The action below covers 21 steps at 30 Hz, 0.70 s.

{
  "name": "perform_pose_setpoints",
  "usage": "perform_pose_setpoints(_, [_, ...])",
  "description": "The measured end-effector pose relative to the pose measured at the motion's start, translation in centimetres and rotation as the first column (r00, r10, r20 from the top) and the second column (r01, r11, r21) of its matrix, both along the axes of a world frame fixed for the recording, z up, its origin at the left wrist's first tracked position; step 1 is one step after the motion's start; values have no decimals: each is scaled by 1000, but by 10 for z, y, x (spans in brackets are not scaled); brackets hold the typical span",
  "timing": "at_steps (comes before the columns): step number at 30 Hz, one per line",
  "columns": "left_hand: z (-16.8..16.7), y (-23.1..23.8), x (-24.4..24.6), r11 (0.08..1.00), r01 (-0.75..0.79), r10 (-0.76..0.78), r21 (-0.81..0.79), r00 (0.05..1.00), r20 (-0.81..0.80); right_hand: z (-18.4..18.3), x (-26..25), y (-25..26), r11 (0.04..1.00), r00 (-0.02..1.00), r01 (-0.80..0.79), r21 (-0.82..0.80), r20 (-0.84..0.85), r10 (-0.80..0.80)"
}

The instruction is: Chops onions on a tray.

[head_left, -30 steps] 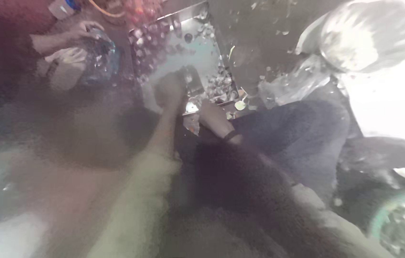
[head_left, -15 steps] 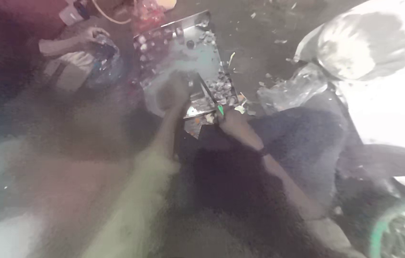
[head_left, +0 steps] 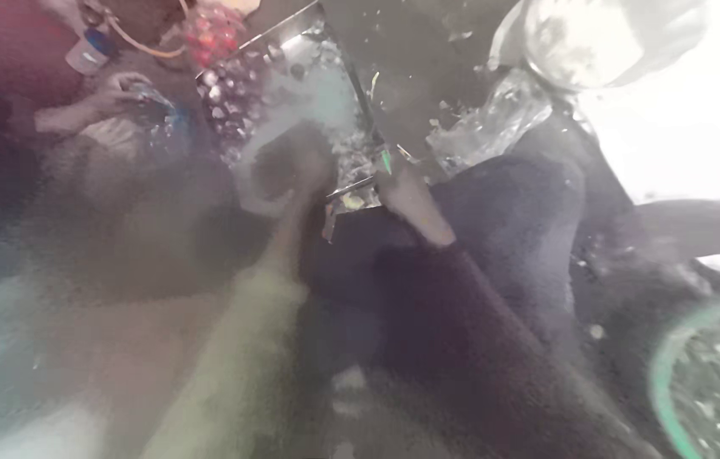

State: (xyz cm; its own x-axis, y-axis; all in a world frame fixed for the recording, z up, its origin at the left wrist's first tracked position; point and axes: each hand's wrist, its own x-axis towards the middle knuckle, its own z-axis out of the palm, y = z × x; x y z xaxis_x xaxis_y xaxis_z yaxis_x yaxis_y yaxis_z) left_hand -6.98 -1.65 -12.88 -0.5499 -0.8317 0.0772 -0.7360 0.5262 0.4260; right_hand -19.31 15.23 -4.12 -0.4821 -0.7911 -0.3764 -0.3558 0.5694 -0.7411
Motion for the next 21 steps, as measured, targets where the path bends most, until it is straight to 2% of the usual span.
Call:
perform_pose_setpoints(1, [14,13,-3,999,42,-41,-1,986,162,0,-3,-1,1000,1000,9,1,5,-9])
perform_pose_setpoints(2, [56,19,-16,967,24,-148,254,864,482,0,-4,-1,1000,1000,13,-12,12,-13])
perform_pose_setpoints(3, [21,18,-6,988,137,-146,69,976,158,0,-5,0,1000,1000,16,-24,21,-16])
perform_pose_setpoints(4, [2,11,-3,976,213,-207,42,972,-107,2,-4,1,999,999,18,-38,35,-17])
perform_pose_setpoints(6, [9,8,-2,917,325,-227,233,903,-364,4,-2,5,996,997,27,-82,75,-21])
perform_pose_setpoints(8, [30,20,-1,865,313,-76,392,854,-515,10,2,15,993,994,50,-106,104,-39])
perform_pose_setpoints(9, [38,27,2,854,244,49,460,842,-538,13,1,17,993,994,55,-101,103,-44])
perform_pose_setpoints(10, [43,31,6,854,166,149,493,829,-538,12,-3,13,995,996,50,-83,77,-44])
perform_pose_setpoints(12, [41,10,15,888,92,189,450,819,-542,10,-9,8,996,997,52,-66,54,-48])
perform_pose_setpoints(13, [52,7,18,904,-23,225,426,874,-430,10,-11,7,997,997,54,-57,56,-51])
perform_pose_setpoints(14, [69,10,22,920,-127,223,370,947,-231,12,-12,8,997,996,60,-52,70,-57])
perform_pose_setpoints(15, [85,16,28,933,-190,192,307,981,22,13,-12,8,996,994,68,-53,85,-63])
perform_pose_setpoints(16, [93,23,34,941,-234,160,247,945,287,13,-12,8,996,993,71,-60,99,-65])
perform_pose_setpoints(17, [92,30,40,947,-256,139,192,870,474,13,-12,9,995,991,72,-73,115,-63])
perform_pose_setpoints(18, [85,36,46,945,-273,122,182,807,578,13,-11,9,994,989,73,-83,137,-62])
perform_pose_setpoints(21, [61,42,50,909,-325,67,261,732,678,18,-8,9,993,983,80,-92,173,-63])
